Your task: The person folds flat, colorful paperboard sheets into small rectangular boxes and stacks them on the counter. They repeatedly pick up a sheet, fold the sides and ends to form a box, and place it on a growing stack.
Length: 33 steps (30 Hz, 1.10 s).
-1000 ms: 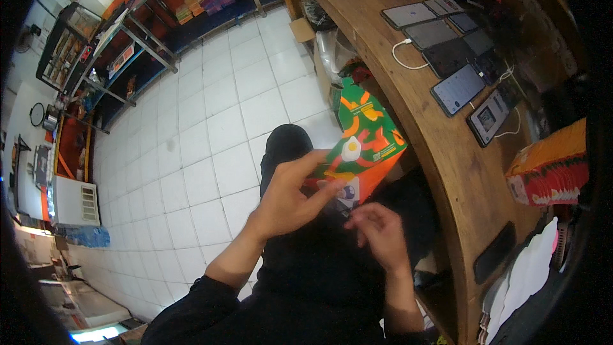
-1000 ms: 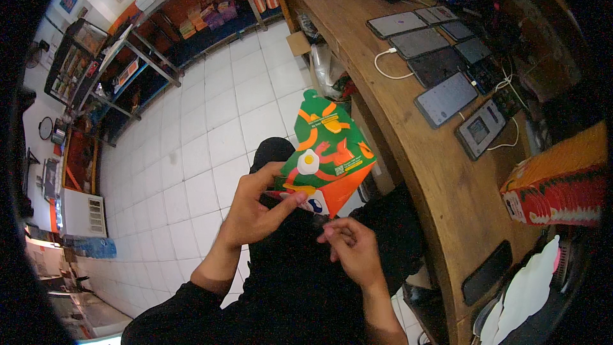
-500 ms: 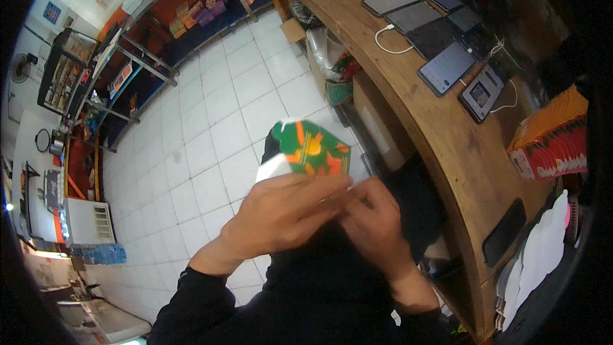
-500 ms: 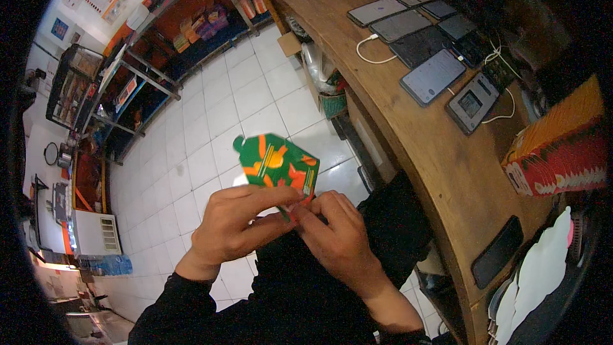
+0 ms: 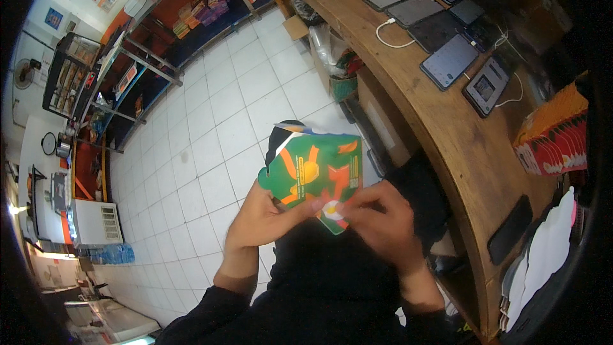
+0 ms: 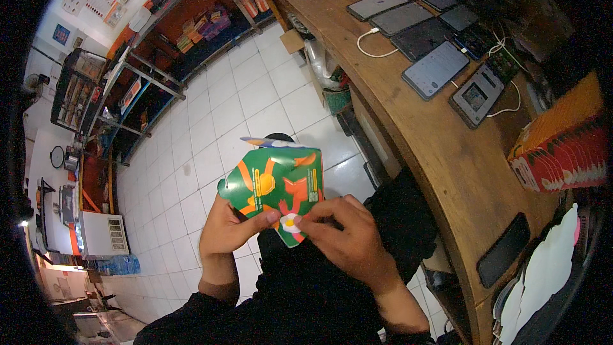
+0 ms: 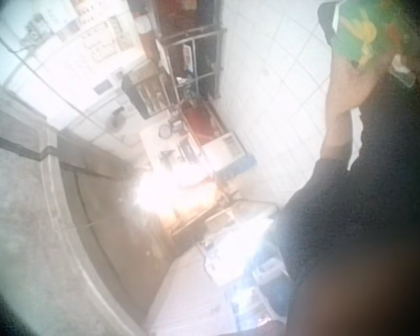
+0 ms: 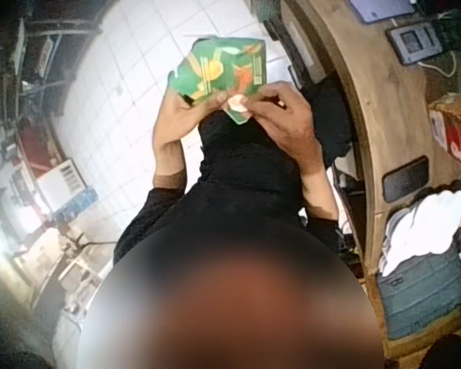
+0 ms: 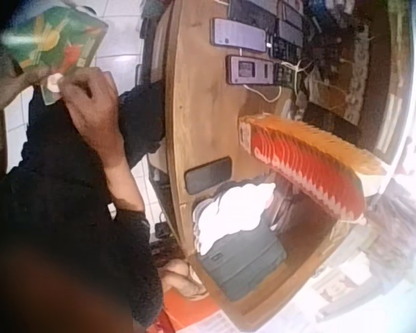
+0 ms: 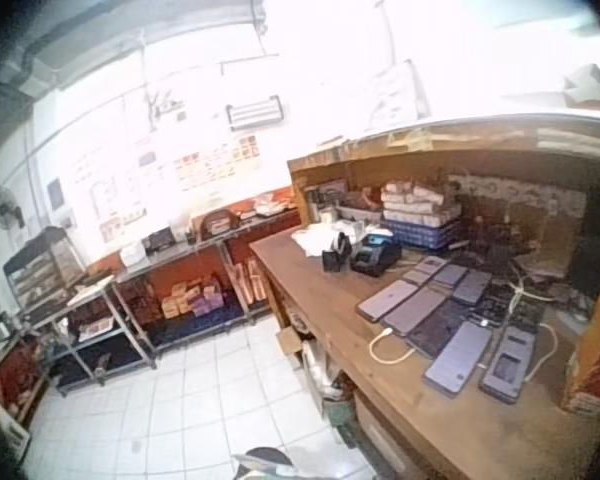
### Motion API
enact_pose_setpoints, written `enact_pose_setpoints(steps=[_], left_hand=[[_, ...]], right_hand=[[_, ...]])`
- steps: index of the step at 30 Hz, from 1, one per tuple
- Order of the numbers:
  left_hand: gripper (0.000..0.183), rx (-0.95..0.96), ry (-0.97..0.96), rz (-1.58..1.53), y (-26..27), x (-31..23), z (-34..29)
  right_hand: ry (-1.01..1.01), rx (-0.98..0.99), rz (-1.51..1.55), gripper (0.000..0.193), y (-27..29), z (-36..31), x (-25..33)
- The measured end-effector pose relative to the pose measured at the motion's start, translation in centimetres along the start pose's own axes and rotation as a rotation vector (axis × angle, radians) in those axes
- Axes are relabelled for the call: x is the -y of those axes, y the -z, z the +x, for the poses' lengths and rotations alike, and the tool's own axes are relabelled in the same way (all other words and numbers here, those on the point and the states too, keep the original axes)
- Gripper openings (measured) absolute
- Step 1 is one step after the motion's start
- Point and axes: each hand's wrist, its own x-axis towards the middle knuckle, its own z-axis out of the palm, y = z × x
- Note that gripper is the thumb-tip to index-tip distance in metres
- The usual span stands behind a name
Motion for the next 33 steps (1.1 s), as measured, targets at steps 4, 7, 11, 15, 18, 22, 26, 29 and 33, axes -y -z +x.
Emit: enact_pose_setpoints(steps=[4,7,11,15,18,22,26,29,33], left_hand=[[0.039,-0.06,-0.023,-0.086,-1.2,0.7,0.3],[0.039,-0.109,-0.047,-0.054,-2.4,1.1,0.5],[0.04,-0.17,-0.104,-0.031,-3.3,1.2,0.6],[0.038,-0.129,-0.121,-0.014,-3.8,0.7,0.3],[0.035,-0.136,-0.133,-0.093,-4.4,0.4,0.2],[0.03,-0.121,-0.157,-0.024,-5.2,0.5,0.7],[0.029,-0.241,-0.126,-0.124,-6.5,1.0,1.2],[0.031,-0.256,-0.129,-0.244,-6.6,1.1,1.3],[0.039,-0.07,-0.169,-0.025,-4.5,0.9,1.3]], right_hand=[[-0.169,-0.076,0.175,0.03,-0.8,-0.6,-0.4],[-0.175,-0.139,0.227,0.025,-1.3,-0.9,-1.1],[-0.121,-0.21,0.197,0.022,-1.4,-1.2,-1.9],[-0.071,-0.327,0.089,0.028,-1.7,-1.0,-1.7],[-0.095,-0.462,0.06,0.027,-2.3,-0.6,-0.9],[-0.311,-0.596,0.196,0.022,-3.3,0.1,0.2],[-0.293,-0.641,0.172,0.021,-3.5,0.8,0.2],[-0.25,-0.57,0.1,0.021,-2.8,1.1,0.0],[-0.308,-0.381,0.114,0.02,-1.2,1.1,-0.2]])
